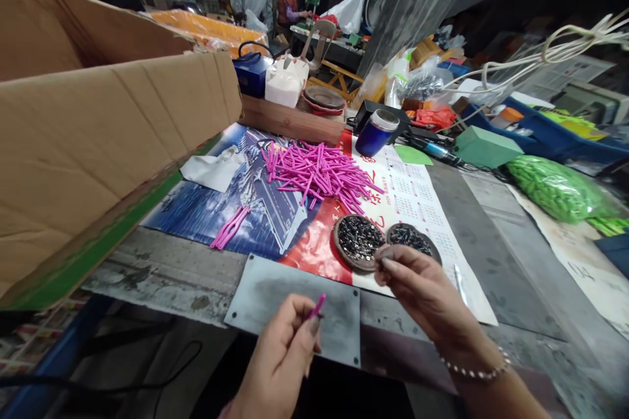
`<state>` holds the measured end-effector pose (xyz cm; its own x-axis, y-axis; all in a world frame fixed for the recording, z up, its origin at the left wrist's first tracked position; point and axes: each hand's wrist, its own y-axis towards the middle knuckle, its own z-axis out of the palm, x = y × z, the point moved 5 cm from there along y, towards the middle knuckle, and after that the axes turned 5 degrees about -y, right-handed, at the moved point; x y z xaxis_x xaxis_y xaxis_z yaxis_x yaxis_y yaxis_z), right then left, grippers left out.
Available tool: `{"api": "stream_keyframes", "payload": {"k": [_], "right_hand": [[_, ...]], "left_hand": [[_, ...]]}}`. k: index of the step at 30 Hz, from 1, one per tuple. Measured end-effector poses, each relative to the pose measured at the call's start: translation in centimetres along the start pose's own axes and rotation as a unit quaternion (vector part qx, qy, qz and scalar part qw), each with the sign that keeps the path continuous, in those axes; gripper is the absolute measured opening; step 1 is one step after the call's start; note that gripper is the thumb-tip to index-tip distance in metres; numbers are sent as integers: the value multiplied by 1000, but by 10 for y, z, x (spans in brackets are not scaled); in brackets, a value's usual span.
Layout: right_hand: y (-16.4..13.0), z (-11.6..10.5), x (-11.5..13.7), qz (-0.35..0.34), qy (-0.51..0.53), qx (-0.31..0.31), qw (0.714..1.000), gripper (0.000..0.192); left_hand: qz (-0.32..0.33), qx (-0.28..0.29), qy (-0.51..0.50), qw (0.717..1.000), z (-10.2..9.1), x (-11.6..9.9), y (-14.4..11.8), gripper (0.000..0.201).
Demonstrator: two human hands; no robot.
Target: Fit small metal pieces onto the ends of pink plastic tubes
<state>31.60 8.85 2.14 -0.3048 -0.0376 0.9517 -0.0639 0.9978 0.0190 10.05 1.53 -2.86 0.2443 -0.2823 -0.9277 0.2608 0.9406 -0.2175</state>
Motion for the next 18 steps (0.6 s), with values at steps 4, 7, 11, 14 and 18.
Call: {"api": "stream_keyframes", "payload": {"k": [4,7,11,14,18], "right_hand": [[-34,40,-13,167,349,4,922,29],[-49,62,-15,174,416,5,892,27],[-62,73,-20,163,429,-18,888,24],[-69,73,-19,126,399,-35,907,20],[-77,69,-15,42,330,-43,942,12]], "left_hand": [[-76,-9,-145,986,16,-3,8,33],[-100,9,-189,977,29,-3,8,33],[-109,21,-212,971,39,-1,2,33],[-106,14,-214,971,41,-1,-2,33],[-97,4,-195,976,43,-2,-7,33]]}}
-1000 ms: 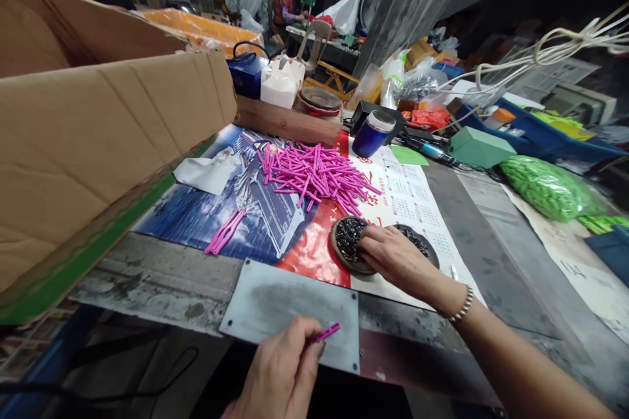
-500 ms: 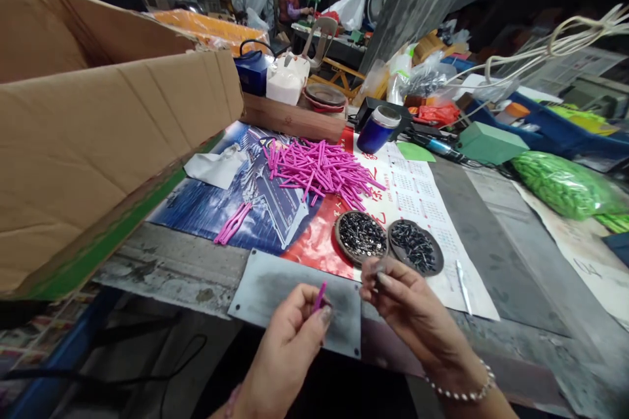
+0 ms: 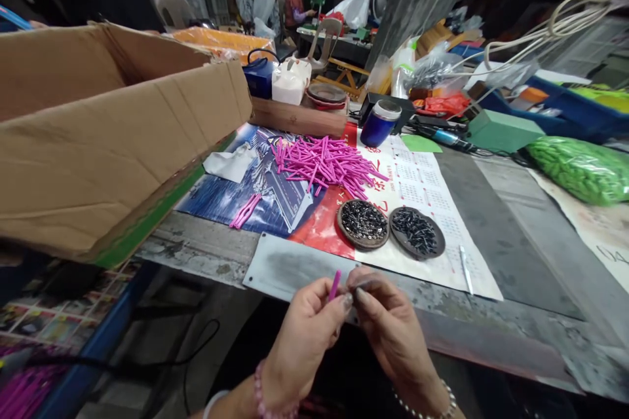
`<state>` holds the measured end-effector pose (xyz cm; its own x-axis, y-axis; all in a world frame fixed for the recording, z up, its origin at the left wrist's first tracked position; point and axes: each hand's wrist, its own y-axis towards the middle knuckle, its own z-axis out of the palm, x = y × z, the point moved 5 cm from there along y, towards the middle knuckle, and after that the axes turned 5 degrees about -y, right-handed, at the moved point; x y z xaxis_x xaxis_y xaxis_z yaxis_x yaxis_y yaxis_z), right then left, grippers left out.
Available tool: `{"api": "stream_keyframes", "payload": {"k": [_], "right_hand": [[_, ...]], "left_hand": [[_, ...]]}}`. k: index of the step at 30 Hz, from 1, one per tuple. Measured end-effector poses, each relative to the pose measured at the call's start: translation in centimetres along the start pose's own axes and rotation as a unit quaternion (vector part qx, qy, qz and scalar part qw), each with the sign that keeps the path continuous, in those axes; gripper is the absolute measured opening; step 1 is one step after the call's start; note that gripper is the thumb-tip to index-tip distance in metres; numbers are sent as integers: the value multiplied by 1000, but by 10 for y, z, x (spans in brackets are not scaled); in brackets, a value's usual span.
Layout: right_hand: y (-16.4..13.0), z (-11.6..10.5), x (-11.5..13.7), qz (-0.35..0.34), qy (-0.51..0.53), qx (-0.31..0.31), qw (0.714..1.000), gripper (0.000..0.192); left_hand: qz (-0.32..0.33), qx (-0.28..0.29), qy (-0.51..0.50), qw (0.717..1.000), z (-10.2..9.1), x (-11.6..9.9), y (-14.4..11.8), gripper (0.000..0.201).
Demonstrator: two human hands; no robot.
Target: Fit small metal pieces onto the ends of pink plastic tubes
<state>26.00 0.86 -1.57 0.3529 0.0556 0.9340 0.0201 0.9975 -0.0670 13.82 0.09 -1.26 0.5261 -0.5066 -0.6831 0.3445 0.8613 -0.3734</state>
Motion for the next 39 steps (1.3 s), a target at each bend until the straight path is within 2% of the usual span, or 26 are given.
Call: {"api": "stream_keyframes", "payload": {"k": [3,6,10,13,20,27,31,33,36,39], "right_hand": [[-7,-6,2,-37,-56,5,998,12],[-14,-11,10,-65,-141,18,988,23],[-19,-5,32,-141,-303,80,939,15],[-23,-1,40,-165,-354,102,915,13],[-27,-6,36,-145,-331,70,930,15],[-23,-8,36,-160,-341,50,925,17],[-26,-11,37,-183,-369,7,911,15],[-27,-16,38,-181,-364,-23,913,13],[-26,-29,38,-134,-329,-66,932,12],[-23,-36,39,-79,-295,-65,950,14]], "left_hand": [[29,-5,53,998,-2,0,-3,26],[68,-4,130,989,-4,-2,-5,19],[80,8,221,972,-5,-2,-8,17],[68,12,234,970,-4,0,-8,16],[52,13,256,965,-1,4,-3,16],[48,11,242,969,-2,6,1,16],[22,31,215,976,1,5,1,19],[19,52,219,974,3,2,-1,24],[46,80,281,955,4,-7,-6,32],[97,91,400,907,3,-18,-11,31]]}}
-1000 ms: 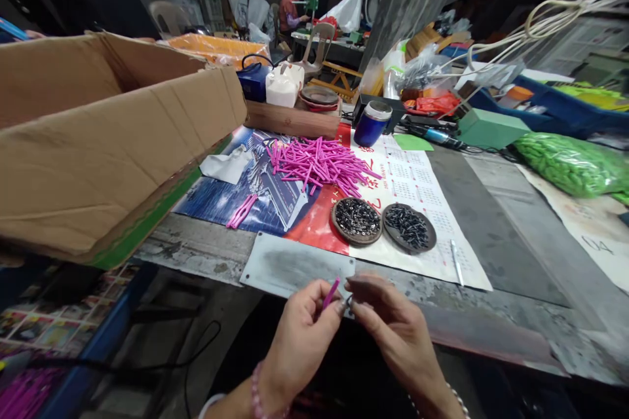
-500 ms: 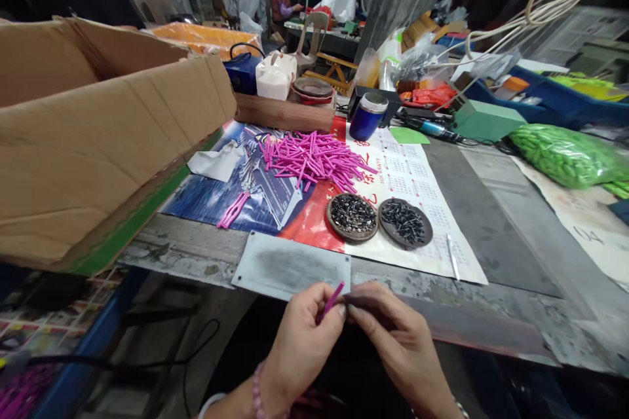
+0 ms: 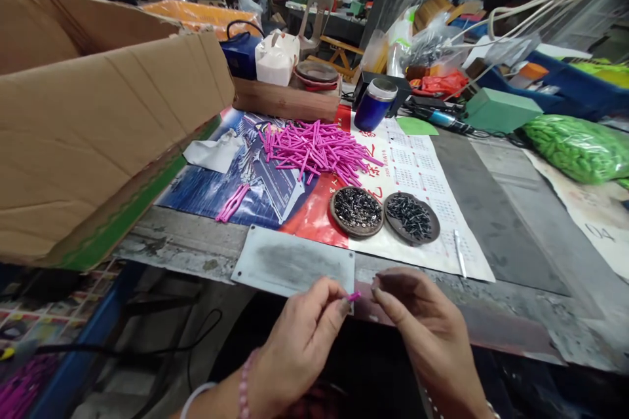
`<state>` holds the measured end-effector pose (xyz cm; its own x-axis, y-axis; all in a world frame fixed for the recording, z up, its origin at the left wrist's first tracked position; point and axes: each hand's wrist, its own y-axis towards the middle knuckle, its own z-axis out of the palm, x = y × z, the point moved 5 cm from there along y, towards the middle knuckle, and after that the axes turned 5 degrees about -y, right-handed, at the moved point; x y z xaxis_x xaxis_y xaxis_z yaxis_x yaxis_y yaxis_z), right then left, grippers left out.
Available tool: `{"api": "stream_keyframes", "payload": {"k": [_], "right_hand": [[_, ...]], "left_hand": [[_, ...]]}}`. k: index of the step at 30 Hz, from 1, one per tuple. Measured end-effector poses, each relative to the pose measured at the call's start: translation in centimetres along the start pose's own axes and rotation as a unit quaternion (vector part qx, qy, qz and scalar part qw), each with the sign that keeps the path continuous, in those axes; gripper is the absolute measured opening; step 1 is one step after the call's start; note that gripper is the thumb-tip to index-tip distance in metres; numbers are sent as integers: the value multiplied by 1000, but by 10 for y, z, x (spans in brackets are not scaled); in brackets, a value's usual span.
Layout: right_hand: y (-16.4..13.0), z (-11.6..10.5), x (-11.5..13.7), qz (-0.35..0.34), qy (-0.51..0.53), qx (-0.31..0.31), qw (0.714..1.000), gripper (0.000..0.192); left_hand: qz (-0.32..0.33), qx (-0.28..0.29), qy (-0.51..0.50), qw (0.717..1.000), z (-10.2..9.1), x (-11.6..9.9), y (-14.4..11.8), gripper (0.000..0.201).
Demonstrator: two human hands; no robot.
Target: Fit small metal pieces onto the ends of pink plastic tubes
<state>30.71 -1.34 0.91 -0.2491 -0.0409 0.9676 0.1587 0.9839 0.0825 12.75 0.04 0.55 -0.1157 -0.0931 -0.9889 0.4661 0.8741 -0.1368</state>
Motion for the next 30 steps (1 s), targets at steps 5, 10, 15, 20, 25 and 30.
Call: {"api": "stream_keyframes", "payload": {"k": [5,10,15,20,25,30], "right_hand": [[4,6,9,3,9,73,997,13],[3,16,21,-47,-39,125,990,6],[3,19,27,-83,-96,158,979,2],[0,22,38,-180,-207,211,938,14],[-7,22,45,-260,-262,271,889,34],[4,8,33,-144,-199,206,947,16]], "left_hand": [[74,-6,188,979,-5,-10,-8,25],[149,-47,314,937,-5,-18,-18,22],[190,-65,380,903,-6,-27,-22,22],[209,-50,430,877,-4,-31,-21,23],[231,-45,439,867,-2,-33,-20,29],[236,-80,428,869,-4,-36,-22,20]]}}
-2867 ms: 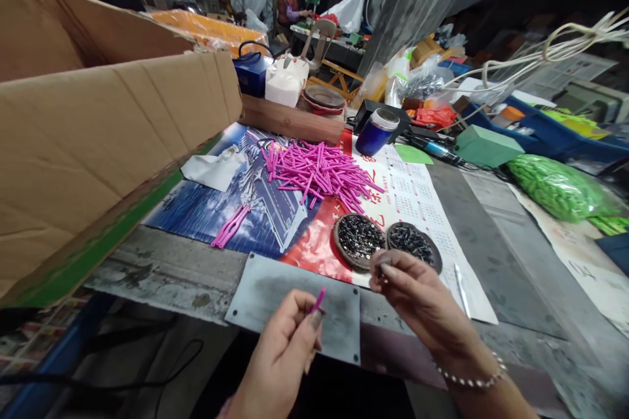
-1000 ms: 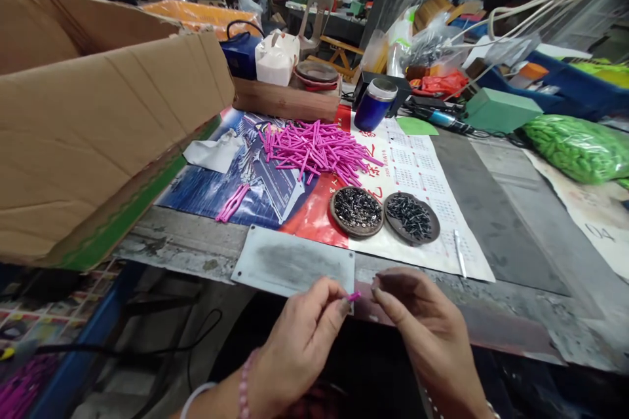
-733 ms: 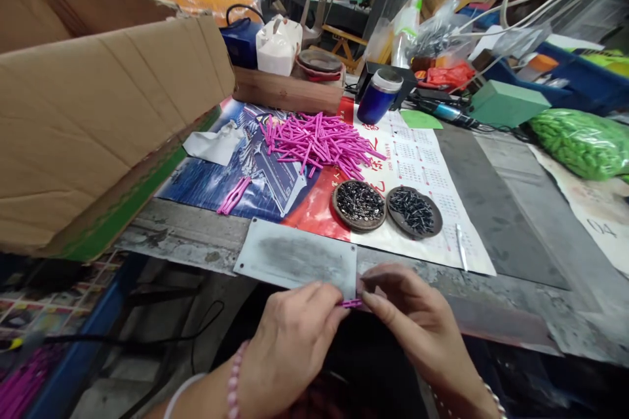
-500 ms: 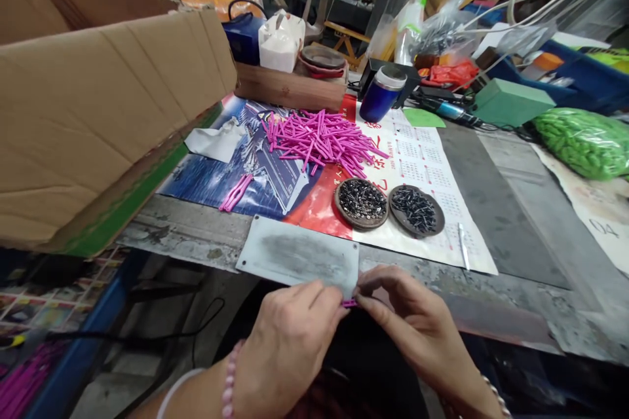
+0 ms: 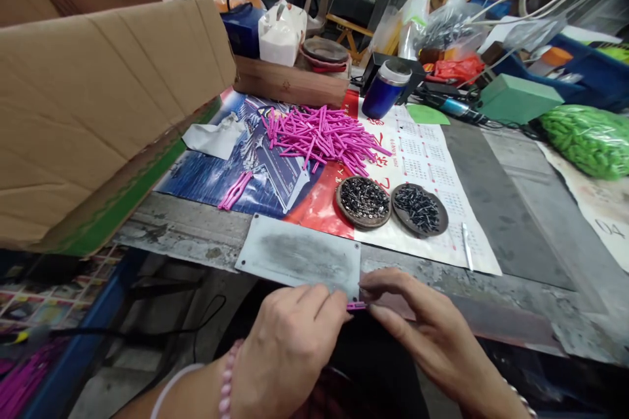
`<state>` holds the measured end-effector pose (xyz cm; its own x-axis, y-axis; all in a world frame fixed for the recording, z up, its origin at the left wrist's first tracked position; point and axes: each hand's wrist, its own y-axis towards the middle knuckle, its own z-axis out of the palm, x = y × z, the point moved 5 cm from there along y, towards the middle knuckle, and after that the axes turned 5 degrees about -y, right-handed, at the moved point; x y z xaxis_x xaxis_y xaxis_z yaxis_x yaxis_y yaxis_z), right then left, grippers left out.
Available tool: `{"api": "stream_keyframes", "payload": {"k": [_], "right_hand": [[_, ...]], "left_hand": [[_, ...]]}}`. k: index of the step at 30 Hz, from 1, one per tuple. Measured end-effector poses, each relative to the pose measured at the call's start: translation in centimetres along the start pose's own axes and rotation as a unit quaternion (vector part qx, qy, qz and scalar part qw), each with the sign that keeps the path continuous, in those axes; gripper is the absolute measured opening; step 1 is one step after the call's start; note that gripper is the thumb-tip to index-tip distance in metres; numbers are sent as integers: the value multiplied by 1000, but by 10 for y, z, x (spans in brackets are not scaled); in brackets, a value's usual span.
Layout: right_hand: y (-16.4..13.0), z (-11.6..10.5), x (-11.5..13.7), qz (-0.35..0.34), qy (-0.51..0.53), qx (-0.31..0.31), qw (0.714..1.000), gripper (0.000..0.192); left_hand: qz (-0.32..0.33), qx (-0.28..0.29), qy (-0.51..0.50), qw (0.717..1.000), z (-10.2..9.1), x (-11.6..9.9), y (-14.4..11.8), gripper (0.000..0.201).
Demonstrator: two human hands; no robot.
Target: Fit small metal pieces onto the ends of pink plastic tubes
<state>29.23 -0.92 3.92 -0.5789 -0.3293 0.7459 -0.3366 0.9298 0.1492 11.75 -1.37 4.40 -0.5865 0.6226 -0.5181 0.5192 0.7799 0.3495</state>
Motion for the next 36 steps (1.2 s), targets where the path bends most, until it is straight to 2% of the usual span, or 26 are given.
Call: {"api": "stream_keyframes", "payload": {"k": [3,7,16,22,29,32,36], "right_hand": [[3,5,-6,51,60,12,997,10],[5,15,-6,76,104,30,991,20],[-1,18,-4,80,90,21,992,29],[0,24,-8,97,150,34,983,28],[4,31,-13,124,211,44,968,26],[5,35,-15,141,226,48,963,28],[4,35,-16,153,225,56,961,33]], "left_hand": [[7,1,0,1000,0,-1,0,20],[16,-7,11,1000,0,-3,-2,21],[15,3,18,1000,3,-5,-2,21],[36,0,17,999,4,-5,-3,20],[44,-6,12,999,6,-4,-3,28],[68,-18,16,997,7,-6,-1,30],[89,-37,-28,995,10,-4,-2,25]]}}
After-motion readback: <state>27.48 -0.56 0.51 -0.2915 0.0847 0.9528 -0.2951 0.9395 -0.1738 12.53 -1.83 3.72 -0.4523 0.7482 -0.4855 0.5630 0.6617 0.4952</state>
